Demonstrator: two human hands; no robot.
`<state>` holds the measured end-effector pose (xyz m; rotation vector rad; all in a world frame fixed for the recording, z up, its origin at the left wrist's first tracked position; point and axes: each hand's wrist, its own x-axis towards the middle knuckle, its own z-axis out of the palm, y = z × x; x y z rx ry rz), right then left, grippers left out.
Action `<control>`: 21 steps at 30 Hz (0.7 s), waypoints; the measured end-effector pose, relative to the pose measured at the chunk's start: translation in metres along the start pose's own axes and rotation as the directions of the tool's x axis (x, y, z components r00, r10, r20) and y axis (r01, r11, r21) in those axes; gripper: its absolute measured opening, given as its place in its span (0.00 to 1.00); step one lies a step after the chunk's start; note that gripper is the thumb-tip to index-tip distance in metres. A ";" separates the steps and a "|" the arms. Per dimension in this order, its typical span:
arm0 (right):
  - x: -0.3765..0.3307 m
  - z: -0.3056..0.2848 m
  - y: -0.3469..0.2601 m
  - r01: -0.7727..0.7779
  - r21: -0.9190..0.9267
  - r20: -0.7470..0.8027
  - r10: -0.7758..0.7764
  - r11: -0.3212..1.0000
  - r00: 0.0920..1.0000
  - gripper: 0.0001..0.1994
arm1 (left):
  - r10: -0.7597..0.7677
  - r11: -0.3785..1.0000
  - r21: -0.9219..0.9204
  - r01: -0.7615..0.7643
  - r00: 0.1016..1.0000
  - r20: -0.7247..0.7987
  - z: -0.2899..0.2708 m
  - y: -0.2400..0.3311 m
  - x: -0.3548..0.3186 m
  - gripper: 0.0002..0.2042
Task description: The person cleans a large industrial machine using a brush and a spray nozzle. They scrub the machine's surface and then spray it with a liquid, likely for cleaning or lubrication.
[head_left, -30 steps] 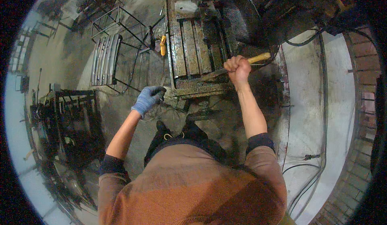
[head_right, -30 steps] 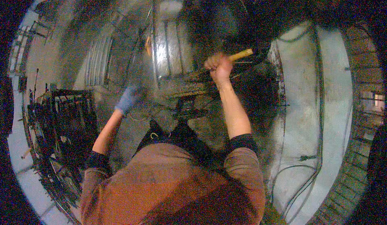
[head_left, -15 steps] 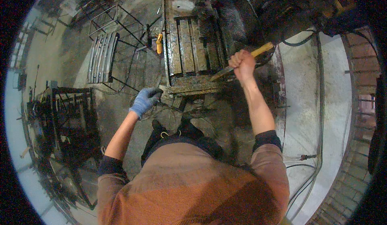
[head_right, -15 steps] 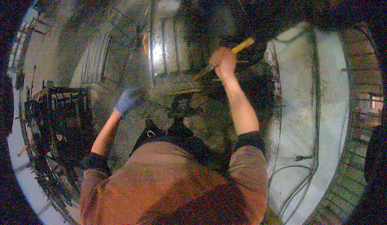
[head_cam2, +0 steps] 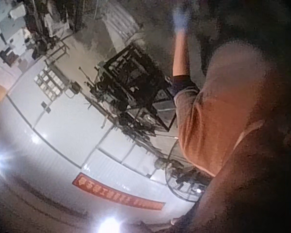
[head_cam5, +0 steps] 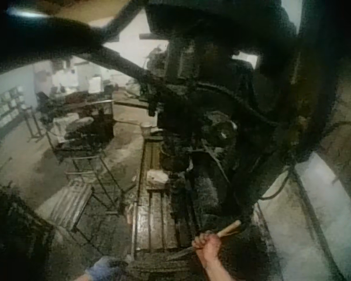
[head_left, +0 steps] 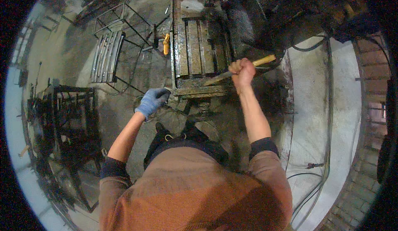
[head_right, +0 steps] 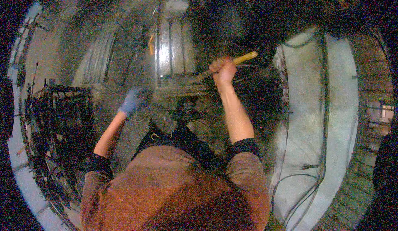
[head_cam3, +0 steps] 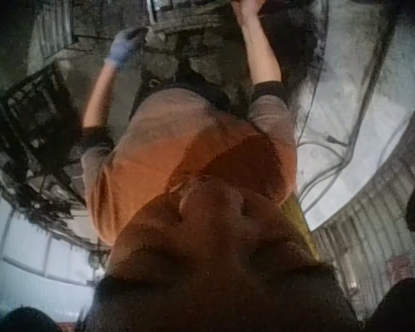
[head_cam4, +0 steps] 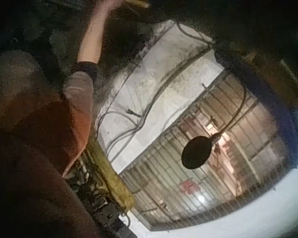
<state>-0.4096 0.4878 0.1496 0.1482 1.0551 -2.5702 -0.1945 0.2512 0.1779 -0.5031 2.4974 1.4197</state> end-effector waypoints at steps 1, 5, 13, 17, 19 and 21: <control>0.006 -0.001 -0.015 0.055 -0.034 0.082 -0.052 0.998 0.995 0.14 | 0.031 0.998 0.059 -0.031 0.999 -0.009 -0.002 0.002 0.002 0.11; 0.012 0.001 -0.066 0.191 -0.220 0.181 -0.152 0.957 0.972 0.15 | 0.040 0.984 0.175 -0.035 0.999 -0.026 -0.004 0.007 0.006 0.11; -0.010 -0.018 -0.006 0.082 0.024 -0.150 -0.077 0.996 0.986 0.11 | -0.023 0.936 0.352 0.007 0.999 0.042 0.020 0.031 0.045 0.15; -0.004 -0.028 -0.044 0.185 -0.038 -0.059 -0.187 0.982 0.981 0.11 | 0.018 0.857 0.515 -0.030 0.999 0.028 0.037 0.019 0.068 0.14; 0.002 -0.034 -0.036 0.150 0.042 -0.147 -0.143 0.988 0.979 0.11 | -0.049 0.837 0.546 0.025 0.998 0.029 0.039 0.030 0.069 0.14; -0.006 -0.012 -0.005 0.169 -0.094 -0.250 -0.188 0.981 0.950 0.11 | -0.066 0.816 0.577 0.035 0.997 0.033 0.043 0.029 0.076 0.14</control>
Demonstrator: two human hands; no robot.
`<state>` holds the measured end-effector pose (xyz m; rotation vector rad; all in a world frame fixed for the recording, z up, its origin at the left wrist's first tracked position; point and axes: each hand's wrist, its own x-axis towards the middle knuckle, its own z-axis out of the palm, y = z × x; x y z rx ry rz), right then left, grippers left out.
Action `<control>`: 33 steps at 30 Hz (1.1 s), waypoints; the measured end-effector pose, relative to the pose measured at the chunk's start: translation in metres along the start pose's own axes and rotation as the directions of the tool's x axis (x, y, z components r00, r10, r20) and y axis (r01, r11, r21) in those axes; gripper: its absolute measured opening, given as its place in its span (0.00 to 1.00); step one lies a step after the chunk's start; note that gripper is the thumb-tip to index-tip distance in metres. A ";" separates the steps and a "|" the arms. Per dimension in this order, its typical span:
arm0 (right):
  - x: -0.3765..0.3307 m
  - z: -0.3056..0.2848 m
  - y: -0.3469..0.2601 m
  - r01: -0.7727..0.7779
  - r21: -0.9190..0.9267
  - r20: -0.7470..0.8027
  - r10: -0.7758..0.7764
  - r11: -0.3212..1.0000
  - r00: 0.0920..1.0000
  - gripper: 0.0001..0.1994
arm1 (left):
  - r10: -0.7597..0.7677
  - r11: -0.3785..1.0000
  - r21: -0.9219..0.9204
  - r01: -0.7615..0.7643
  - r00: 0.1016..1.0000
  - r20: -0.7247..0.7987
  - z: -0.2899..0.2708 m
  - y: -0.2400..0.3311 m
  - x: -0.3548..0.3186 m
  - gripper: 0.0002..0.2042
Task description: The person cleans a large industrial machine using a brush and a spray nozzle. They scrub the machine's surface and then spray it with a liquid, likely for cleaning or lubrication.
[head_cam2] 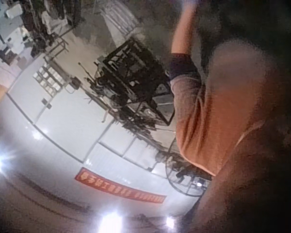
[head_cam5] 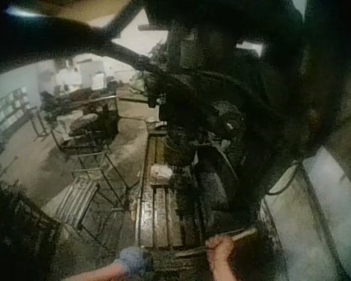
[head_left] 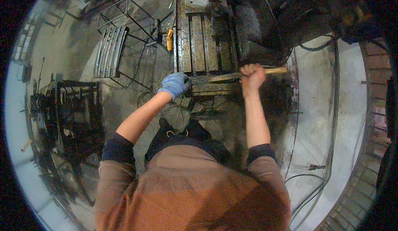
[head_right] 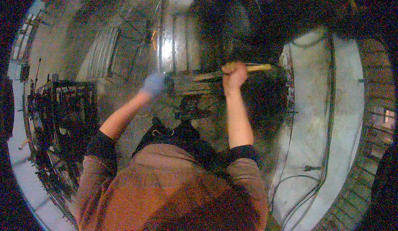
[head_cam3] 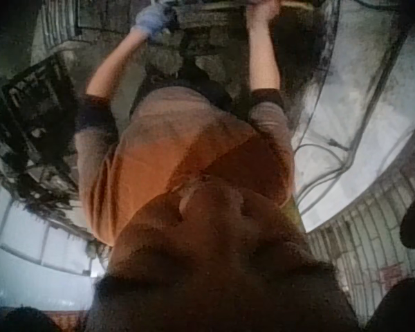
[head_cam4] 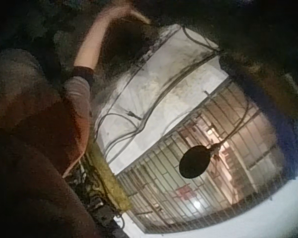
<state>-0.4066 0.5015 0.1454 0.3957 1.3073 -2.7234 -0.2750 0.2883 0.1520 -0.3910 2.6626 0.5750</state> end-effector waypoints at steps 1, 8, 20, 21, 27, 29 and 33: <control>-0.005 0.005 0.005 -0.136 0.171 0.108 0.119 0.976 0.987 0.10 | 0.015 1.000 -0.007 -0.015 1.000 -0.003 0.000 -0.002 0.001 0.14; 0.011 0.007 -0.013 -0.101 0.172 0.276 0.050 0.980 0.960 0.12 | 0.052 0.999 -0.017 -0.050 0.992 0.113 -0.003 -0.008 0.003 0.14; -0.001 -0.009 -0.023 -0.028 0.205 0.082 0.011 0.978 0.997 0.12 | -0.010 0.998 -0.059 0.006 0.998 -0.062 -0.001 -0.008 0.008 0.20; -0.005 -0.010 -0.007 -0.046 0.249 0.065 0.031 0.967 0.997 0.11 | 0.003 0.999 -0.037 -0.006 0.998 -0.055 -0.001 -0.004 0.010 0.21; 0.002 -0.016 -0.020 0.031 0.145 0.139 -0.051 0.989 0.989 0.12 | 0.035 0.999 0.020 -0.034 0.995 -0.090 0.008 -0.001 0.015 0.25; 0.000 -0.016 -0.011 0.018 0.143 0.123 -0.036 0.989 0.992 0.12 | -0.014 0.998 0.055 0.016 0.999 -0.048 0.007 0.002 0.019 0.26; -0.023 0.007 0.021 -0.047 0.200 0.070 0.034 0.979 0.997 0.12 | 0.030 0.986 0.164 -0.024 0.999 -0.029 -0.008 0.024 0.010 0.18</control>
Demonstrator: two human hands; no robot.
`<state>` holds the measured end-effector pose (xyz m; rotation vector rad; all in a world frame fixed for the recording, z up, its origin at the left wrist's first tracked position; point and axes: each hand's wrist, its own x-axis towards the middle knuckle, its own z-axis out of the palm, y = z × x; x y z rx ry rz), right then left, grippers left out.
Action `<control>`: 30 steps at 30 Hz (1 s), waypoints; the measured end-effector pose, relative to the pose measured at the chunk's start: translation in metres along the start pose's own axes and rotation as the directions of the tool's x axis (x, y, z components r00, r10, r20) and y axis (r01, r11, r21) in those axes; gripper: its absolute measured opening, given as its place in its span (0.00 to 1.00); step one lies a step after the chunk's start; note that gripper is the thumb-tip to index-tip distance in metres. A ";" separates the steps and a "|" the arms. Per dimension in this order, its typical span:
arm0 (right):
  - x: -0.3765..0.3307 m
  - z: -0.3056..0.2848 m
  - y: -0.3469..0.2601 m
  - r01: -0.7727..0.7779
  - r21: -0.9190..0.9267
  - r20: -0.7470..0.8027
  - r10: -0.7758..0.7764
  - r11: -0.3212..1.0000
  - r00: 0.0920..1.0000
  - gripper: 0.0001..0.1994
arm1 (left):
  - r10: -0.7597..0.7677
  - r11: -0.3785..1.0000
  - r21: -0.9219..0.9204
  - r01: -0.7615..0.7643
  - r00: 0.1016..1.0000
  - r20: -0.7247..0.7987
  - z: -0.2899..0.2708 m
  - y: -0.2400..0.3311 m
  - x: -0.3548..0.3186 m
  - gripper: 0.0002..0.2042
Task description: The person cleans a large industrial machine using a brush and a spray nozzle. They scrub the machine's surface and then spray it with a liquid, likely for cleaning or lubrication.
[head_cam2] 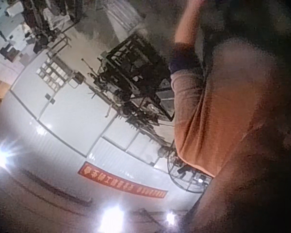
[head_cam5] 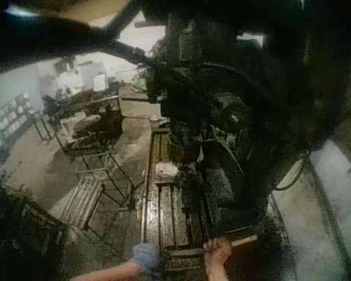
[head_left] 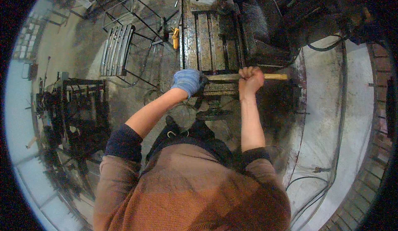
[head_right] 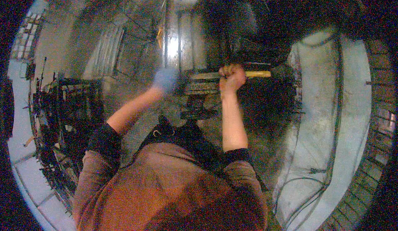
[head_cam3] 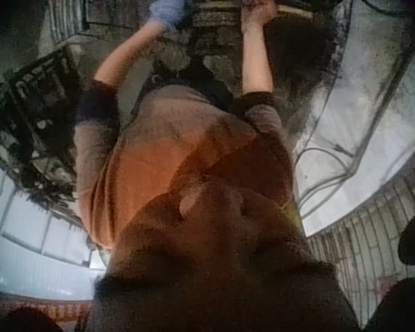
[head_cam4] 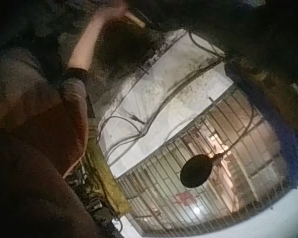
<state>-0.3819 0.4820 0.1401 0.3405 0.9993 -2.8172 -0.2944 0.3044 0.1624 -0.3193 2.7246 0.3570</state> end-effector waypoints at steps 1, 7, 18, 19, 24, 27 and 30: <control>-0.007 0.012 0.006 -0.018 0.029 -0.087 0.020 0.999 0.996 0.13 | 0.005 1.000 -0.001 -0.005 1.000 -0.016 0.001 0.000 -0.002 0.15; -0.011 0.011 0.018 -0.043 0.079 0.004 0.043 0.996 0.999 0.13 | 0.031 0.998 0.049 -0.031 1.000 -0.006 0.005 -0.001 -0.004 0.07; -0.034 0.021 0.001 -0.014 0.126 -0.073 0.023 0.992 0.997 0.12 | 0.147 0.989 -0.009 -0.148 0.985 -0.095 -0.012 -0.016 -0.026 0.05; -0.036 0.026 -0.002 0.008 0.175 0.038 -0.014 0.984 0.999 0.12 | 0.159 0.987 -0.005 -0.160 0.982 -0.105 -0.017 -0.018 -0.026 0.05; -0.083 0.068 0.017 0.028 0.090 0.193 -0.045 0.996 0.980 0.14 | 0.157 0.984 -0.052 -0.173 0.961 -0.229 -0.023 -0.064 -0.073 0.04; -0.107 0.101 0.051 -0.001 0.008 0.246 -0.001 1.000 0.969 0.14 | 0.115 0.989 -0.074 -0.131 0.974 -0.194 -0.036 -0.110 -0.108 0.04; -0.122 0.153 0.106 -0.081 0.041 0.382 0.059 0.996 0.922 0.14 | 0.089 0.991 -0.077 -0.113 0.960 -0.264 -0.057 -0.184 -0.137 0.04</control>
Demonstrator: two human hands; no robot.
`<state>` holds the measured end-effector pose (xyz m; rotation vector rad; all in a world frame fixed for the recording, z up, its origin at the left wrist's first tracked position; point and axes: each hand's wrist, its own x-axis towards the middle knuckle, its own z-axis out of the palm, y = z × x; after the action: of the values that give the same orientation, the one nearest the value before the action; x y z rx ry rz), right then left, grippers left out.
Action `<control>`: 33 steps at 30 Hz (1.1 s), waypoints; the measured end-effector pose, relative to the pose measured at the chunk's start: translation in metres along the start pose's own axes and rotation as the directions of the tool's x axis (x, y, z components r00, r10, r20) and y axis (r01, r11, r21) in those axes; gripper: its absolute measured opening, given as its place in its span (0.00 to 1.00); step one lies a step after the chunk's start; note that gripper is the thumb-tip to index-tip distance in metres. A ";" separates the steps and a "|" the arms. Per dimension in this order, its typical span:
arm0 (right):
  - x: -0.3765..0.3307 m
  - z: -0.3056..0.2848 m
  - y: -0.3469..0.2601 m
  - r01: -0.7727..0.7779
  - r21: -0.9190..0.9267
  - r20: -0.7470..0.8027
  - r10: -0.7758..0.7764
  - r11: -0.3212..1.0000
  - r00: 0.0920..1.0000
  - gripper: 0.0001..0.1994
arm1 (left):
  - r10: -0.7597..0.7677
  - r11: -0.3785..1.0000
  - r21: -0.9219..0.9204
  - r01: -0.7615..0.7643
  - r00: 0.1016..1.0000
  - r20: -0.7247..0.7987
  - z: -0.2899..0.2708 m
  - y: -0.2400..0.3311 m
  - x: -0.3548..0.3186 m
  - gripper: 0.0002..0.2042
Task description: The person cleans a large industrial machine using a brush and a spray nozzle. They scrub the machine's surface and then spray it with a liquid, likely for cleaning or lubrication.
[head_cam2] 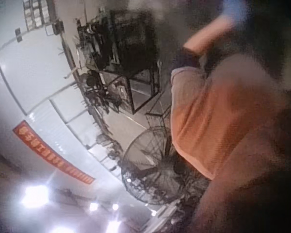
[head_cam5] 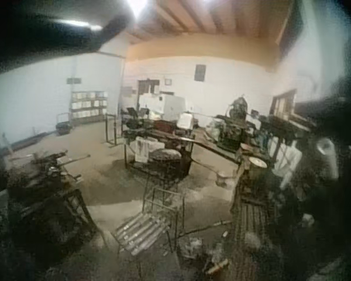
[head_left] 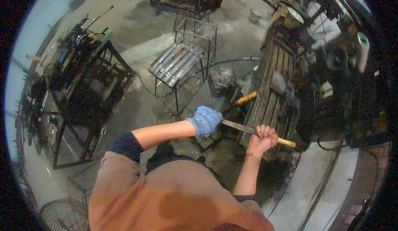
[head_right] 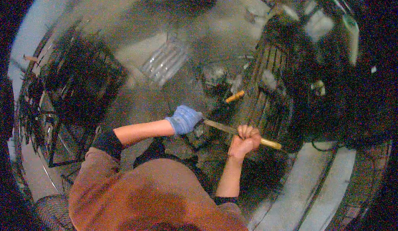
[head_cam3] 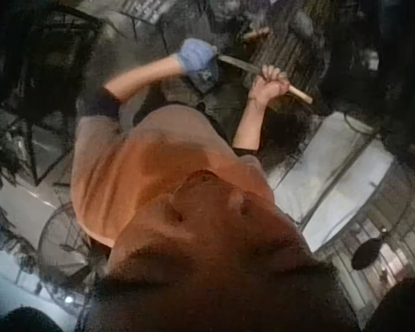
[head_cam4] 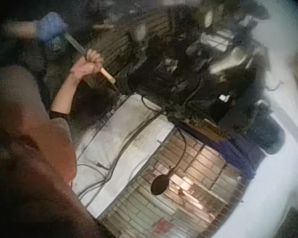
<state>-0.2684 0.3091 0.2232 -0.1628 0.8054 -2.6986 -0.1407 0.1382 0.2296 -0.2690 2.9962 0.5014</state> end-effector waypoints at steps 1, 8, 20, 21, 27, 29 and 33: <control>0.006 0.021 0.020 -0.014 0.025 0.023 0.013 1.000 1.000 0.14 | 0.000 1.000 0.027 0.001 1.000 -0.018 -0.020 -0.024 -0.009 0.04; 0.055 0.189 0.133 0.020 0.089 0.151 -0.033 0.996 0.988 0.14 | -0.375 0.904 0.061 0.424 0.851 -0.369 -0.216 -0.365 0.024 0.15; -0.040 0.113 0.114 0.040 -0.114 -0.261 -0.069 0.993 0.963 0.13 | -0.482 0.811 0.090 0.578 0.749 -0.455 -0.213 -0.540 0.042 0.15; -0.041 0.112 0.107 0.054 -0.100 -0.277 -0.079 0.994 0.958 0.13 | -0.557 0.784 0.086 0.615 0.757 -0.342 -0.210 -0.549 0.048 0.16; -0.046 0.065 0.033 0.308 -0.182 -0.412 -0.357 0.934 0.838 0.10 | -0.479 0.794 -0.509 0.332 0.858 -0.186 -0.141 -0.610 0.053 0.21; -0.047 0.030 0.001 0.390 -0.198 -0.394 -0.438 0.899 0.808 0.09 | -0.400 0.802 -0.538 0.259 0.902 -0.162 -0.121 -0.615 0.043 0.17; -0.061 -0.009 -0.043 0.462 -0.306 -0.485 -0.554 0.832 0.676 0.10 | -0.445 0.707 -0.629 0.324 0.895 -0.039 -0.077 -0.514 0.005 0.13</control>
<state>-0.2245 0.3675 0.2385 0.4754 1.3147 -3.2655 -0.0536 -0.3668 0.1403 -1.0226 2.7002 1.4474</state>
